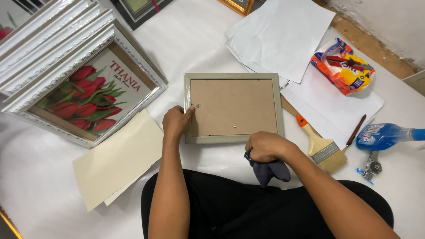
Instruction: Assembling a picture frame by cleaning the glass and inserting the backing board.
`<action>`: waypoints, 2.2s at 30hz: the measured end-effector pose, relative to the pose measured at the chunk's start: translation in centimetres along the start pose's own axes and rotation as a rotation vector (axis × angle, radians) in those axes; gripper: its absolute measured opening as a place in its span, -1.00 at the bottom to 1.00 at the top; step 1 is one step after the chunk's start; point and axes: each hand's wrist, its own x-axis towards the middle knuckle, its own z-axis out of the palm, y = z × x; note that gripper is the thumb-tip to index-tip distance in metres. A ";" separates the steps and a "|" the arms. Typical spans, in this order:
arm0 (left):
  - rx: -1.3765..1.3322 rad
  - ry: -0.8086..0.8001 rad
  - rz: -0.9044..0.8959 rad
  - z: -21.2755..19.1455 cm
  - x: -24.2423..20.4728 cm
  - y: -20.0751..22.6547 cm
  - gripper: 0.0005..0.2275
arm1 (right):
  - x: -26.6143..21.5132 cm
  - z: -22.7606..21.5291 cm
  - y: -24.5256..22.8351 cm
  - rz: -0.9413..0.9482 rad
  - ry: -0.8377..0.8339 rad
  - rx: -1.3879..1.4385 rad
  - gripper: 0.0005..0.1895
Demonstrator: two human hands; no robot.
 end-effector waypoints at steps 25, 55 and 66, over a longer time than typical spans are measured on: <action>0.087 -0.035 -0.065 1.4 0.7 0.5 -0.61 | 6.3 3.3 22.0 0.790 0.298 -0.094 -0.42; 0.151 -0.212 -0.084 3.1 4.2 -1.6 -0.62 | 0.7 -2.2 7.2 0.106 0.824 0.484 -0.66; 0.171 -0.207 -0.100 2.7 3.4 -0.9 -0.57 | -1.3 -3.2 10.0 0.316 0.911 0.492 -0.76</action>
